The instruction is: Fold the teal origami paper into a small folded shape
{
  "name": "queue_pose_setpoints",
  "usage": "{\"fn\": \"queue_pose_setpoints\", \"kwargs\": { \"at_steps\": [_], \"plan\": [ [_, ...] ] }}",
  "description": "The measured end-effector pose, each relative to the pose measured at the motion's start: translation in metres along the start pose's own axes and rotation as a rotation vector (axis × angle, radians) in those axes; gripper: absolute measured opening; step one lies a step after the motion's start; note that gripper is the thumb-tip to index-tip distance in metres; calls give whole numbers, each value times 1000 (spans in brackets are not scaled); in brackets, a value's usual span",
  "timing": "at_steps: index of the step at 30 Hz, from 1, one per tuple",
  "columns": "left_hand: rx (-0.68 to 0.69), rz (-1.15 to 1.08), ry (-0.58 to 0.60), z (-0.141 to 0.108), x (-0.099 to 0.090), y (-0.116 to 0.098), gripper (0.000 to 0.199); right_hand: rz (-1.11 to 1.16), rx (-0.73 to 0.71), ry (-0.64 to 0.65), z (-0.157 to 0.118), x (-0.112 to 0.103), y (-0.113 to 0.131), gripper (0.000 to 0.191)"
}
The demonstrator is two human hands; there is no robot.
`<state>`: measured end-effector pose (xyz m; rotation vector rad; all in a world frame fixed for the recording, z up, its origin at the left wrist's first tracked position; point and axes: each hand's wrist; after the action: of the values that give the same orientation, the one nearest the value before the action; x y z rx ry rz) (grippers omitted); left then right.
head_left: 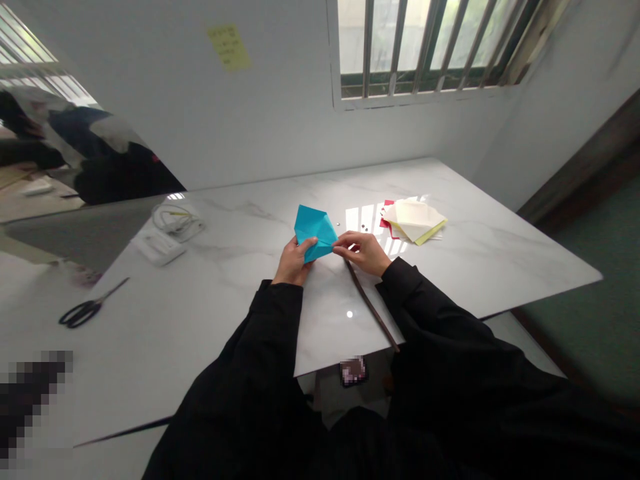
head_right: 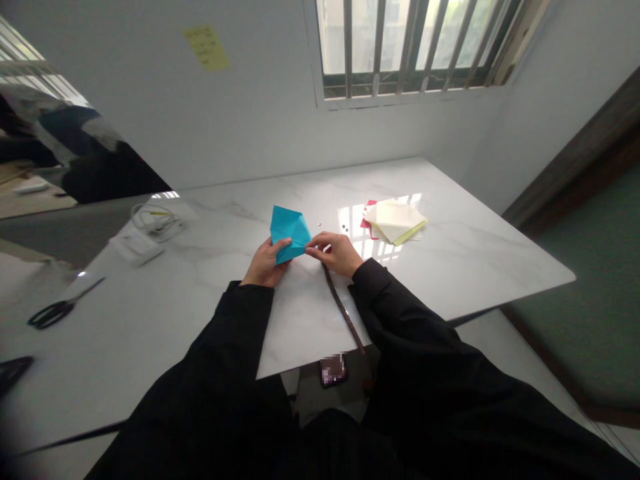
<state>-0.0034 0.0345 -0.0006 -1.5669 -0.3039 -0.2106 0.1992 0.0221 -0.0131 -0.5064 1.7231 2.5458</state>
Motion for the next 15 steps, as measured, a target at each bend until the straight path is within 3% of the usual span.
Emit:
{"fn": "queue_pose_setpoints", "kwargs": {
  "at_steps": [15],
  "plan": [
    [39,-40,27,-1,2,2,41,84,69,-71,2,0,2,35]
  ]
}}
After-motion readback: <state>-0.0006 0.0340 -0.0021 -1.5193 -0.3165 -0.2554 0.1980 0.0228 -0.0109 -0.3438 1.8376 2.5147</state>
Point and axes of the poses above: each hand's wrist, its own z-axis towards the middle knuckle, its own x-axis out of the palm, y = z × x, and after that the axes turned 6 degrees about x, right-handed
